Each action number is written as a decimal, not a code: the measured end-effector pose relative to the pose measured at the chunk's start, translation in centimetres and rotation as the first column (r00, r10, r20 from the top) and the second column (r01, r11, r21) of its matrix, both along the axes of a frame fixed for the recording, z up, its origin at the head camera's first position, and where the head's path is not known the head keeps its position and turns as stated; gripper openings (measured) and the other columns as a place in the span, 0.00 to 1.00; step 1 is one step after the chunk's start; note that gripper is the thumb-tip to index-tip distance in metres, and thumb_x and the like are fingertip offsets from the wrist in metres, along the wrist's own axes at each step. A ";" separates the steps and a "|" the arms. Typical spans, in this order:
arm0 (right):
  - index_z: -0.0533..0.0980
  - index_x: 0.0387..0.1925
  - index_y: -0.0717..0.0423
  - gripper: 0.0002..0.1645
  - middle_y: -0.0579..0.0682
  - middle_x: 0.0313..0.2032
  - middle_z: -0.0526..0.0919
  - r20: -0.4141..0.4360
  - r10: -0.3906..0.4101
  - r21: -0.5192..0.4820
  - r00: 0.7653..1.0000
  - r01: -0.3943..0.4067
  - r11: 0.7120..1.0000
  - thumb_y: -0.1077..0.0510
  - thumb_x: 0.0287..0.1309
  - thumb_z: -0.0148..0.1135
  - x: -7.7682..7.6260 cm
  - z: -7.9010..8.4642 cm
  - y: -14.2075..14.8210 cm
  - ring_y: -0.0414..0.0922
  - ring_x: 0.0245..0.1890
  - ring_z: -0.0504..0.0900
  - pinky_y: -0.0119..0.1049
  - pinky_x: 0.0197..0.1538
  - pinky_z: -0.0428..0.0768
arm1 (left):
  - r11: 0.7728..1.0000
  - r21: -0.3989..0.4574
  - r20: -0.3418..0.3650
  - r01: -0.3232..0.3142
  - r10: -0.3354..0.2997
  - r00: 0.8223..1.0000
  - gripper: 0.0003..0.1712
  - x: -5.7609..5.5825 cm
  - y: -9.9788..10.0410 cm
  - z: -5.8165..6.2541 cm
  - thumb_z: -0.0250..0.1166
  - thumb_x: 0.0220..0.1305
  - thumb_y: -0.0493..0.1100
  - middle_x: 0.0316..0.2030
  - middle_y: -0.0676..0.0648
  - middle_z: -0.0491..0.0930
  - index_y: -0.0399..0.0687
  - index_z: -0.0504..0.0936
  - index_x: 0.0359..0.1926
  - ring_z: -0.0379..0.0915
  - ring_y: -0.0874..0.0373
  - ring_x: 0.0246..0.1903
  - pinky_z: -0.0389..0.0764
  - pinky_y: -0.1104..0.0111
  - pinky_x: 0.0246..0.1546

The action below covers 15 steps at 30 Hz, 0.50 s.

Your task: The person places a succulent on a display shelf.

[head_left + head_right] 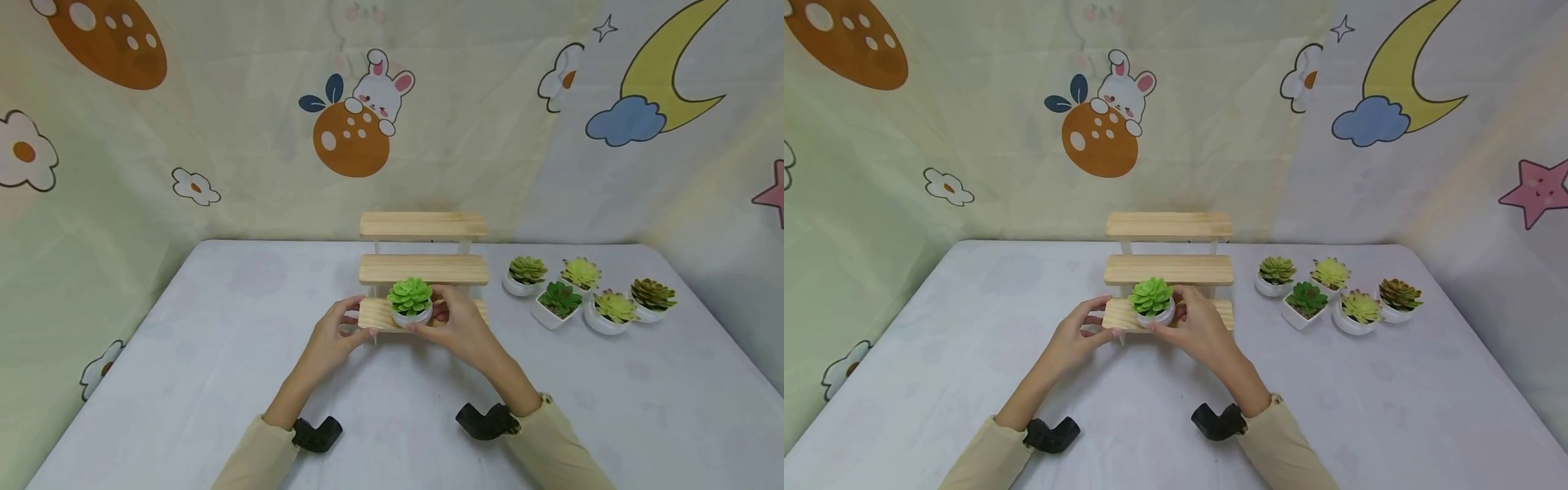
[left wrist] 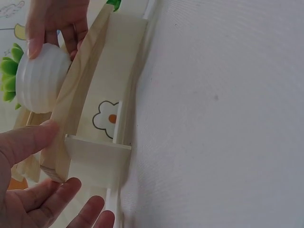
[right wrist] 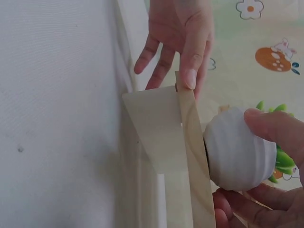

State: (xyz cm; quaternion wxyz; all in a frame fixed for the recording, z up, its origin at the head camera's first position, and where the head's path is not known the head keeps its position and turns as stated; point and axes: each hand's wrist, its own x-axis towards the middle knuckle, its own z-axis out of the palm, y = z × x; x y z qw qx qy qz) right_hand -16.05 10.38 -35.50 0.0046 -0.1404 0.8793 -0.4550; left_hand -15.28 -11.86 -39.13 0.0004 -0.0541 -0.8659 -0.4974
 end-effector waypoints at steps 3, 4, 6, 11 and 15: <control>0.68 0.56 0.64 0.38 0.57 0.42 0.77 -0.010 0.004 0.015 1.000 -0.003 1.000 0.53 0.45 0.73 0.0 -0.1 0.0 0.45 0.36 0.77 0.38 0.41 0.77 | 1.000 0.003 0.001 -0.002 0.002 1.000 0.36 -0.1 0.0 0.1 0.70 0.53 0.45 0.52 0.45 0.74 0.48 0.67 0.63 0.74 0.51 0.48 0.76 0.59 0.44; 0.68 0.56 0.64 0.38 0.56 0.41 0.78 -0.016 0.005 0.018 1.000 -0.005 1.000 0.53 0.45 0.73 0.0 -0.1 0.0 0.45 0.36 0.77 0.37 0.40 0.77 | 1.000 0.004 0.000 -0.002 0.002 1.000 0.36 -0.1 0.0 0.1 0.70 0.53 0.45 0.52 0.45 0.74 0.48 0.67 0.63 0.74 0.51 0.48 0.76 0.59 0.44; 0.69 0.57 0.63 0.38 0.56 0.41 0.78 -0.029 0.005 0.018 1.000 -0.004 1.000 0.53 0.46 0.72 0.0 -0.2 0.0 0.45 0.36 0.78 0.37 0.40 0.78 | 1.000 0.005 -0.002 0.002 -0.002 1.000 0.36 -0.1 0.0 0.1 0.69 0.53 0.45 0.52 0.44 0.74 0.48 0.67 0.63 0.74 0.51 0.48 0.76 0.59 0.44; 0.70 0.57 0.62 0.37 0.56 0.42 0.79 -0.061 0.020 0.010 0.998 -0.020 1.000 0.53 0.46 0.72 0.1 -0.4 0.0 0.45 0.37 0.79 0.39 0.41 0.79 | 1.000 0.010 0.006 0.003 -0.003 1.000 0.35 -0.1 0.0 0.0 0.69 0.54 0.45 0.52 0.45 0.74 0.49 0.67 0.63 0.74 0.52 0.48 0.76 0.60 0.45; 0.70 0.58 0.59 0.37 0.53 0.39 0.80 -0.059 0.023 0.020 0.998 -0.022 1.000 0.52 0.47 0.71 0.2 -0.4 -0.1 0.43 0.36 0.78 0.36 0.39 0.78 | 1.000 0.007 0.011 0.002 -0.002 1.000 0.36 -0.1 0.0 -0.1 0.69 0.54 0.45 0.52 0.46 0.74 0.49 0.67 0.63 0.73 0.52 0.48 0.76 0.60 0.45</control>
